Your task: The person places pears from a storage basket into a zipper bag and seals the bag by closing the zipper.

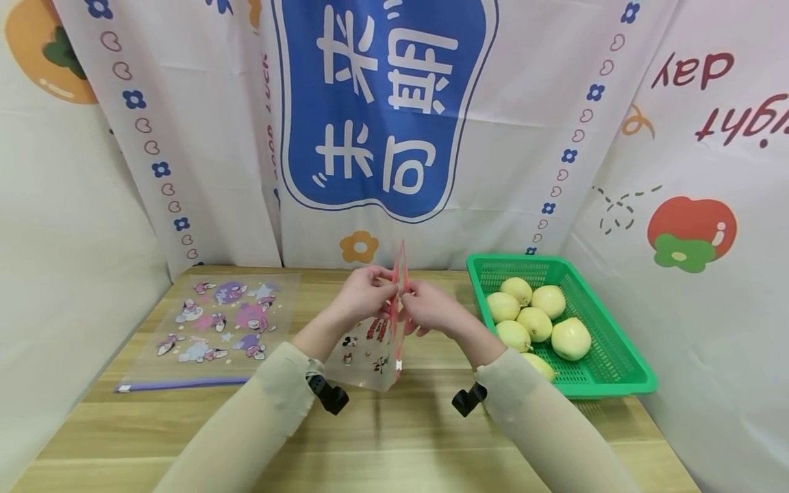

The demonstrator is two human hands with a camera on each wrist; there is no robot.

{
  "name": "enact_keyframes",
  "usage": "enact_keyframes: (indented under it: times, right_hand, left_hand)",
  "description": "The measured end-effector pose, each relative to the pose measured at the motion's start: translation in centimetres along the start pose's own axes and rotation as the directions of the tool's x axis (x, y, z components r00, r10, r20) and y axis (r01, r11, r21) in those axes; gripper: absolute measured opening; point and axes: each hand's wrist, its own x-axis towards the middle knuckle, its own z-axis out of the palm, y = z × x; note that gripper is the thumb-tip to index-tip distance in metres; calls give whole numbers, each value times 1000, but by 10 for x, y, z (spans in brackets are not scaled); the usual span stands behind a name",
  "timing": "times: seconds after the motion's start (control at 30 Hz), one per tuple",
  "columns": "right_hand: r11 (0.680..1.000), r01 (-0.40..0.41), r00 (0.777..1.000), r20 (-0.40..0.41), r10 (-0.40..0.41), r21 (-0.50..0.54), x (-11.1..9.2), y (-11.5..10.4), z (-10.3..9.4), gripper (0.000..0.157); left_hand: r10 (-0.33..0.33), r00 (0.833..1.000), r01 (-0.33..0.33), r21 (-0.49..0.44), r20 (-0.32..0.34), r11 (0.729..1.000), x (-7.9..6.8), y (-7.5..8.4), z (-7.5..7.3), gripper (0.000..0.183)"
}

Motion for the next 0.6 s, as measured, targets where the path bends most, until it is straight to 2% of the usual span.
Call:
enact_keyframes:
  times: [0.07, 0.2, 0.3, 0.43, 0.6]
  right_hand:
    - [1000, 3, 1000, -21, -3, -26, 1, 1, -1, 36]
    - [997, 3, 999, -51, -7, -77, 4, 0, -1, 30]
    - [996, -5, 999, -53, 0, -89, 4, -1, 0, 32]
    - [996, -14, 998, -61, 9, -87, 4, -4, 1, 38]
    - [987, -10, 994, -105, -7, -162, 5, -7, -5, 35]
  left_hand:
    - [-10, 1000, 10, 21, -2, 1000, 0, 0, 3, 31]
    - [-57, 997, 52, 98, 49, 994, -1, 1, 5, 36]
    - [-78, 994, 65, 157, 78, 985, -3, 1, 6, 41]
    - [-53, 997, 44, 179, 47, 983, -3, 1, 8, 45]
    - [13, 999, -2, 212, -52, 977, 0, 3, 7, 37]
